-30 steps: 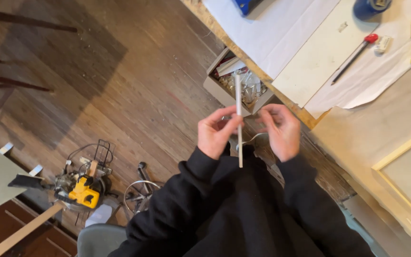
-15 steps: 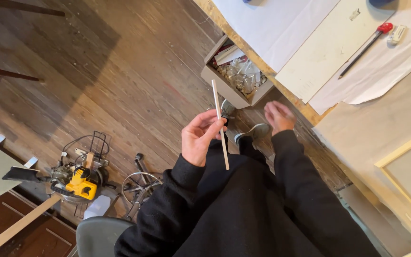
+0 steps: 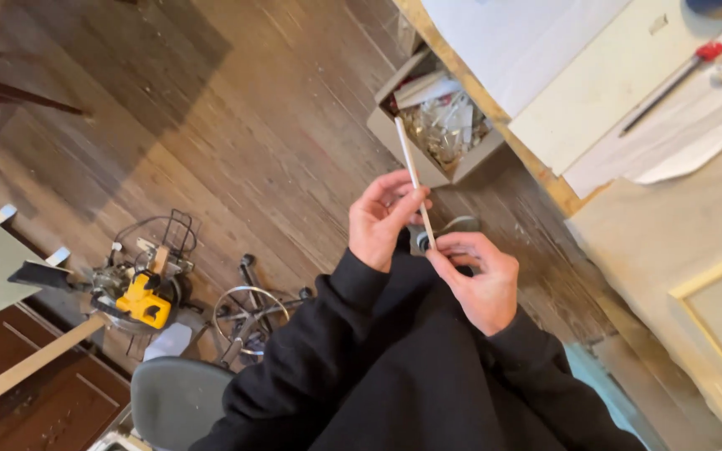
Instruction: Measure and cut a thin wooden strip using a utility knife to fit inside a picture frame.
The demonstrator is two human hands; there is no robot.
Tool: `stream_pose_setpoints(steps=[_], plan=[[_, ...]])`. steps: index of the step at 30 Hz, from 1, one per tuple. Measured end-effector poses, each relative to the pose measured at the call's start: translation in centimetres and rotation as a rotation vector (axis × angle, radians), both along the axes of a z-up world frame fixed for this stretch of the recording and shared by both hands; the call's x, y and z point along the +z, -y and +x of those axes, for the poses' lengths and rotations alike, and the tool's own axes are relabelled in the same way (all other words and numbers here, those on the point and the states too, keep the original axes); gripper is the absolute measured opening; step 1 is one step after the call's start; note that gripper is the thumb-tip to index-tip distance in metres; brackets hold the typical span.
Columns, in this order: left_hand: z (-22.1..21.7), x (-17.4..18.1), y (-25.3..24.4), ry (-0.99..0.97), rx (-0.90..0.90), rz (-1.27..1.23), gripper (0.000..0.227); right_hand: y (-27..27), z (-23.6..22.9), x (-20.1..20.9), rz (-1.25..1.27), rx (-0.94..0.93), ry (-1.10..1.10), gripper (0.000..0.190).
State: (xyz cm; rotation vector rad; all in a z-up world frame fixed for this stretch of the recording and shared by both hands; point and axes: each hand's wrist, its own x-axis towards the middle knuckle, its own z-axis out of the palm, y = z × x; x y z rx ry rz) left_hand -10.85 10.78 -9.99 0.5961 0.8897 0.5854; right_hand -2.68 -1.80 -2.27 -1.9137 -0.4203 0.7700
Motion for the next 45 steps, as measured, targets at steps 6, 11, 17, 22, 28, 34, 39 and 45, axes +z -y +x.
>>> stream_pose_setpoints(steps=[6, 11, 17, 22, 28, 34, 39, 45], plan=[[-0.5, 3.0, 0.6, 0.155, -0.086, -0.108, 0.034, -0.4, 1.4, 4.4, 0.077, 0.067, 0.208, 0.022], [-0.4, 3.0, 1.6, 0.207, -0.171, -0.143, 0.03, -0.5, 2.3, 6.7, 0.1, 0.105, 0.374, 0.019], [0.2, 5.1, 1.3, 0.237, -0.211, -0.118, 0.029, -0.6, 3.0, 7.9, 0.192, 0.14, 0.331, 0.017], [0.3, 6.0, 1.1, 0.213, -0.256, -0.095, 0.028, -0.4, 3.2, 8.0, 0.217, 0.164, 0.325, 0.016], [0.2, 6.5, 1.2, 0.2, -0.25, -0.095, 0.028, -0.3, 3.3, 7.9, 0.219, 0.168, 0.306, 0.018], [0.5, 7.3, 0.6, 0.182, -0.259, -0.06, 0.027, -0.8, 3.6, 8.0, 0.246, 0.177, 0.322, 0.014], [0.8, 7.4, 0.6, 0.182, -0.259, -0.049, 0.026, 0.0, 3.7, 7.3, 0.246, 0.161, 0.316, 0.015], [1.0, 7.2, 0.6, 0.167, -0.249, -0.068, 0.028, -1.2, 3.9, 8.3, 0.273, 0.215, 0.534, 0.019]])
